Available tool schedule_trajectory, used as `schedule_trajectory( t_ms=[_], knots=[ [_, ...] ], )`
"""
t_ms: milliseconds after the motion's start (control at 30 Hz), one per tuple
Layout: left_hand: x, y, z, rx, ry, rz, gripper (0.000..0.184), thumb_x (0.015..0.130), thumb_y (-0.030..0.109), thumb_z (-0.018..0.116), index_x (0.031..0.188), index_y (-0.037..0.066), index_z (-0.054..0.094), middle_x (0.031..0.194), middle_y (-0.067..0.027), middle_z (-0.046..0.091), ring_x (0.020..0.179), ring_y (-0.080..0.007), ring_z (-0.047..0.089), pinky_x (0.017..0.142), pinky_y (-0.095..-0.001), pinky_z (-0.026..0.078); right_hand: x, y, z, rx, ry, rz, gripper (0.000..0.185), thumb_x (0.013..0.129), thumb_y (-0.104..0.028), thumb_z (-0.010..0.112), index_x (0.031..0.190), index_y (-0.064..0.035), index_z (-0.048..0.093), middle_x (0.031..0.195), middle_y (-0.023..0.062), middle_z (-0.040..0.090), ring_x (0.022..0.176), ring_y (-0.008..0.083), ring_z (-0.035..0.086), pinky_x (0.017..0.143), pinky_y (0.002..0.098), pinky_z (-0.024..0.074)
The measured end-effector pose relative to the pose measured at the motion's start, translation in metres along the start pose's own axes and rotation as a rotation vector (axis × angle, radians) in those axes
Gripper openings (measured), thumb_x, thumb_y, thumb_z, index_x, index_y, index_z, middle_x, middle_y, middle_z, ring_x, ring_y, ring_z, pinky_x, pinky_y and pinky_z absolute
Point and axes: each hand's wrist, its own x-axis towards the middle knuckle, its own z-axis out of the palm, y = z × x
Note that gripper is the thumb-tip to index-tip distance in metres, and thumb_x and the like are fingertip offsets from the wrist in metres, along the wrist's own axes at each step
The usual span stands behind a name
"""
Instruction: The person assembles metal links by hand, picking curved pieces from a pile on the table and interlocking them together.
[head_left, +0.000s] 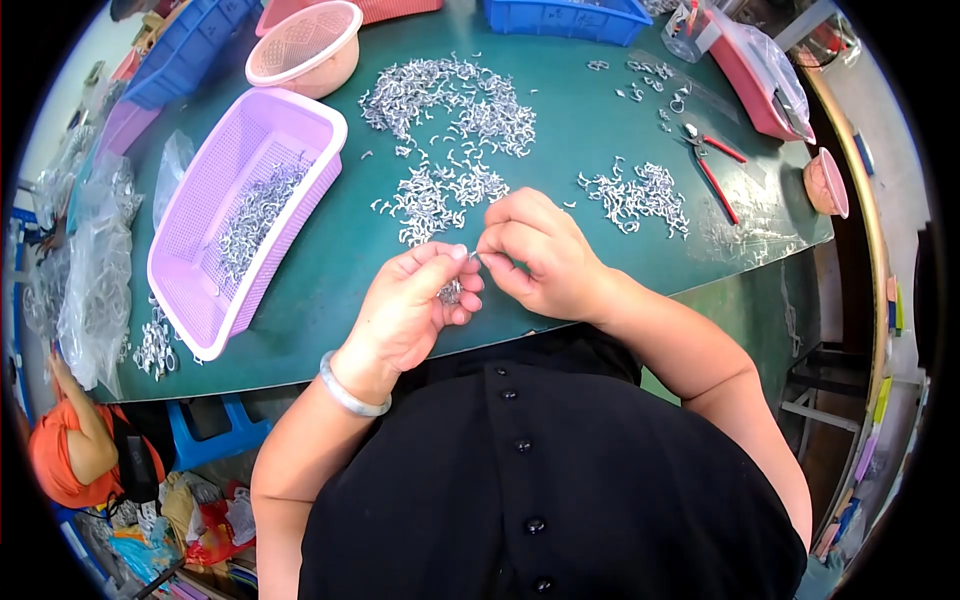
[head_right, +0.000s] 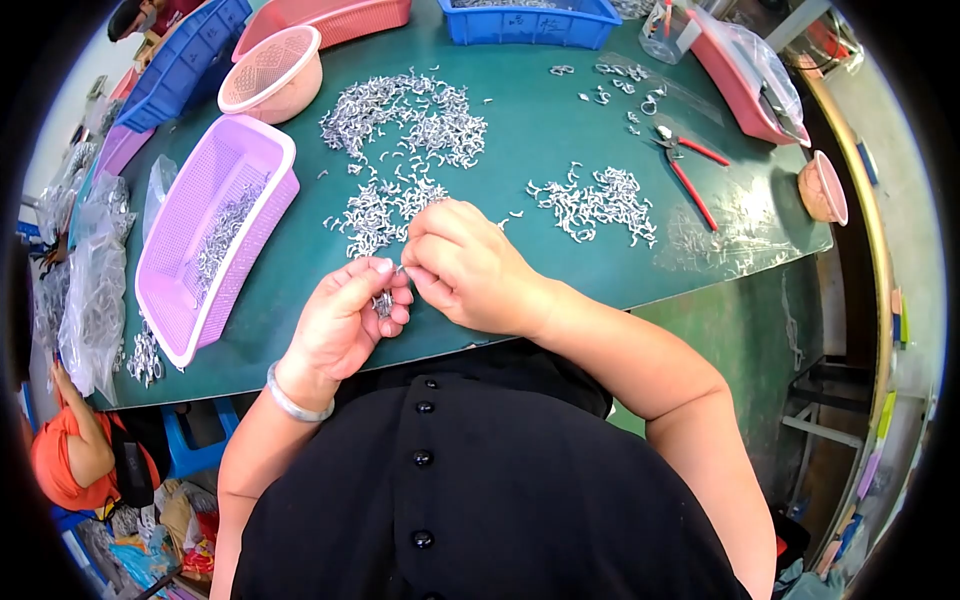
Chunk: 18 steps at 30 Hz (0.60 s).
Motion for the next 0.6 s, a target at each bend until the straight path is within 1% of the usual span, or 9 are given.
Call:
schedule_trajectory(
  t_ms=[67, 167, 267, 300, 400, 433, 600],
  knots=[
    [-0.001, -0.002, 0.001, -0.004, 0.016, 0.026, 0.014, 0.085, 0.017, 0.055, 0.086, 0.003, 0.055, 0.076, -0.0057, 0.057, 0.063, -0.0119, 0.054, 0.054, -0.0209, 0.043, 0.001, -0.003, -0.002, -0.051, -0.009, -0.047, 0.014, 0.065, -0.001, 0.062, 0.076, -0.0041, 0.054, 0.08, 0.0073, 0.05, 0.075, 0.0254, 0.051, 0.066, 0.035, 0.0414],
    [-0.001, -0.003, 0.0, 0.004, 0.034, 0.042, 0.012, 0.086, 0.015, 0.054, 0.086, 0.003, 0.054, 0.076, -0.0052, 0.057, 0.062, -0.0112, 0.052, 0.053, -0.0207, 0.042, -0.001, 0.001, -0.004, 0.026, -0.007, 0.008, 0.015, 0.067, -0.002, 0.062, 0.079, -0.0039, 0.056, 0.083, 0.0079, 0.05, 0.077, 0.0258, 0.051, 0.068, 0.0347, 0.0411],
    [-0.001, -0.004, -0.001, 0.015, 0.034, 0.048, 0.011, 0.086, 0.015, 0.053, 0.086, 0.004, 0.054, 0.076, -0.0049, 0.056, 0.061, -0.0108, 0.051, 0.053, -0.0207, 0.041, 0.0, 0.014, -0.007, -0.079, 0.007, 0.045, 0.016, 0.067, -0.002, 0.062, 0.082, -0.0037, 0.057, 0.086, 0.0079, 0.052, 0.079, 0.0264, 0.051, 0.069, 0.0348, 0.041],
    [-0.001, -0.004, -0.002, 0.019, 0.032, 0.051, 0.011, 0.086, 0.015, 0.053, 0.086, 0.004, 0.053, 0.076, -0.0048, 0.056, 0.061, -0.0106, 0.051, 0.053, -0.0205, 0.041, -0.001, 0.017, -0.008, -0.151, -0.02, 0.114, 0.016, 0.068, -0.003, 0.062, 0.084, -0.0037, 0.059, 0.087, 0.0076, 0.052, 0.081, 0.0262, 0.05, 0.071, 0.0348, 0.0402],
    [-0.001, -0.004, -0.002, 0.026, 0.012, 0.053, 0.011, 0.087, 0.015, 0.053, 0.087, 0.004, 0.053, 0.076, -0.0049, 0.056, 0.062, -0.0102, 0.051, 0.053, -0.0204, 0.041, -0.004, 0.024, -0.007, -0.335, -0.087, 0.21, 0.017, 0.07, -0.005, 0.061, 0.086, -0.0036, 0.06, 0.086, 0.007, 0.051, 0.081, 0.0252, 0.049, 0.073, 0.0349, 0.039],
    [-0.001, -0.004, -0.002, 0.024, 0.007, 0.056, 0.011, 0.087, 0.015, 0.053, 0.086, 0.004, 0.053, 0.076, -0.0049, 0.056, 0.062, -0.0101, 0.051, 0.053, -0.0203, 0.041, -0.005, 0.025, -0.006, -0.354, -0.113, 0.217, 0.015, 0.07, -0.006, 0.06, 0.086, -0.004, 0.061, 0.084, 0.0066, 0.05, 0.082, 0.0247, 0.048, 0.073, 0.0347, 0.038],
    [-0.002, -0.004, -0.003, 0.002, 0.008, 0.064, 0.007, 0.086, 0.011, 0.052, 0.085, 0.004, 0.053, 0.076, -0.0054, 0.056, 0.063, -0.0103, 0.052, 0.055, -0.0205, 0.043, -0.005, 0.022, -0.011, -0.21, -0.203, 0.21, 0.01, 0.07, -0.004, 0.06, 0.08, -0.0056, 0.061, 0.085, 0.0065, 0.051, 0.082, 0.025, 0.049, 0.073, 0.0353, 0.039]
  ],
)
